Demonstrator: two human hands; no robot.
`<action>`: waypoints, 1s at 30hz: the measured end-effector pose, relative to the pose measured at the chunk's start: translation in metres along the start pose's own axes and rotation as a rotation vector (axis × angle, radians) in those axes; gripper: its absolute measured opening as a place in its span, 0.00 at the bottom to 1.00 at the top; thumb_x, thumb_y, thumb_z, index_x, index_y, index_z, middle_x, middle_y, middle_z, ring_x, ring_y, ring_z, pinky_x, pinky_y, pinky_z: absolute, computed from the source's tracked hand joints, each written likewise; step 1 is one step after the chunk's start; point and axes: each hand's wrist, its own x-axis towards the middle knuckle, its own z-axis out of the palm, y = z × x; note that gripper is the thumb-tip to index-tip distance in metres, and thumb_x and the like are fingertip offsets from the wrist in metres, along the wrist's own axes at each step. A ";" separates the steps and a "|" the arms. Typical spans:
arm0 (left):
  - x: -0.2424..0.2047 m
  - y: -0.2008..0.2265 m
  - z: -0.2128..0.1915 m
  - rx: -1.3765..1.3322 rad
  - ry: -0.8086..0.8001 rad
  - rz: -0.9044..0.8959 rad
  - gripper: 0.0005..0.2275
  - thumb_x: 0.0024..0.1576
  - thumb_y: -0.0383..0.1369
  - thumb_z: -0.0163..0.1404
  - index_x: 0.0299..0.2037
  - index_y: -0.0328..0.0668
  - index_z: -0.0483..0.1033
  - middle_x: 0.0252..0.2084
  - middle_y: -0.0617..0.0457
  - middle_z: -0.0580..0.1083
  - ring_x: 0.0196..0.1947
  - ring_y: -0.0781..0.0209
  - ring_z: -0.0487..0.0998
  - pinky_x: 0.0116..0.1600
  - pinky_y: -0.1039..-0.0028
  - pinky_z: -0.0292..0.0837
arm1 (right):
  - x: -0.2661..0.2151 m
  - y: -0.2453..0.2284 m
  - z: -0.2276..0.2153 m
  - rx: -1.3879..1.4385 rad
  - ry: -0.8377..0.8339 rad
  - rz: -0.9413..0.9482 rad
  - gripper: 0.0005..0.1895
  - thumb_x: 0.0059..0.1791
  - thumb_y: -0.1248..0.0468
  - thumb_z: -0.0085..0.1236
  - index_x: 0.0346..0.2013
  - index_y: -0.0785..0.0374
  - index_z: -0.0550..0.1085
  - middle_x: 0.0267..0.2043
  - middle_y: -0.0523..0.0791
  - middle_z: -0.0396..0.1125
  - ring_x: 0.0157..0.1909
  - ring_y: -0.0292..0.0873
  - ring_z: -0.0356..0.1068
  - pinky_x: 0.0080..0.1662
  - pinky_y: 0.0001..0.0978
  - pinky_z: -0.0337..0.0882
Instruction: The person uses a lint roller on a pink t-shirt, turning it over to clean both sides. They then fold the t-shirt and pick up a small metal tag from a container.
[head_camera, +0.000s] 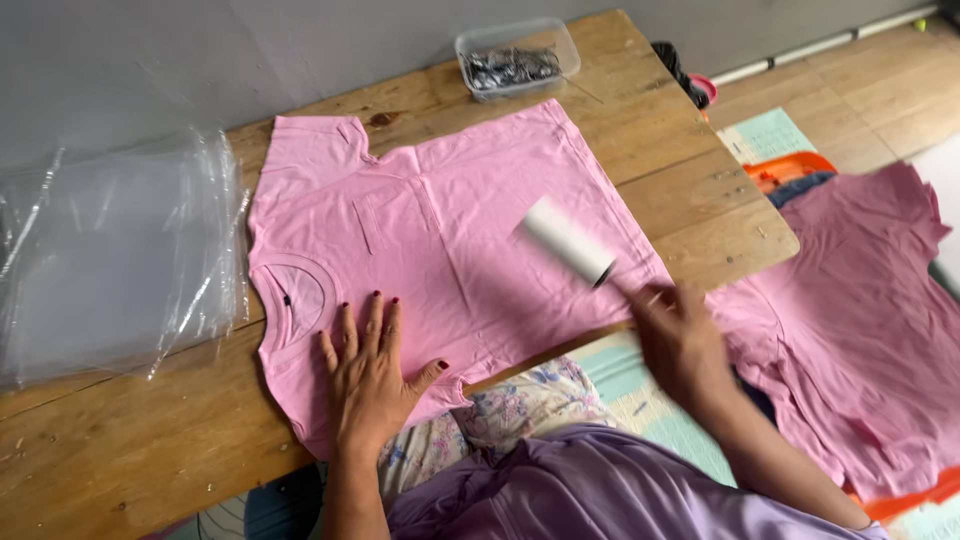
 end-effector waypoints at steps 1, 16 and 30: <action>0.001 -0.001 -0.001 -0.020 -0.018 0.008 0.45 0.55 0.72 0.22 0.78 0.52 0.46 0.80 0.54 0.47 0.79 0.40 0.41 0.74 0.41 0.32 | -0.016 -0.019 -0.002 0.114 -0.060 -0.046 0.25 0.53 0.75 0.54 0.64 0.55 0.72 0.44 0.53 0.65 0.36 0.50 0.65 0.33 0.42 0.66; 0.007 0.013 -0.033 -0.381 -0.145 -0.062 0.47 0.51 0.71 0.16 0.77 0.53 0.43 0.80 0.50 0.43 0.78 0.40 0.37 0.73 0.38 0.28 | -0.018 0.014 -0.009 -0.025 -0.004 0.102 0.23 0.55 0.73 0.56 0.64 0.53 0.73 0.45 0.54 0.67 0.36 0.54 0.66 0.33 0.44 0.67; 0.007 0.023 -0.022 -0.536 -0.096 -0.045 0.41 0.59 0.65 0.26 0.78 0.45 0.44 0.77 0.43 0.52 0.75 0.32 0.47 0.72 0.34 0.36 | -0.016 0.049 0.006 -0.302 0.043 0.071 0.21 0.48 0.67 0.60 0.56 0.49 0.79 0.42 0.48 0.68 0.36 0.50 0.71 0.40 0.40 0.73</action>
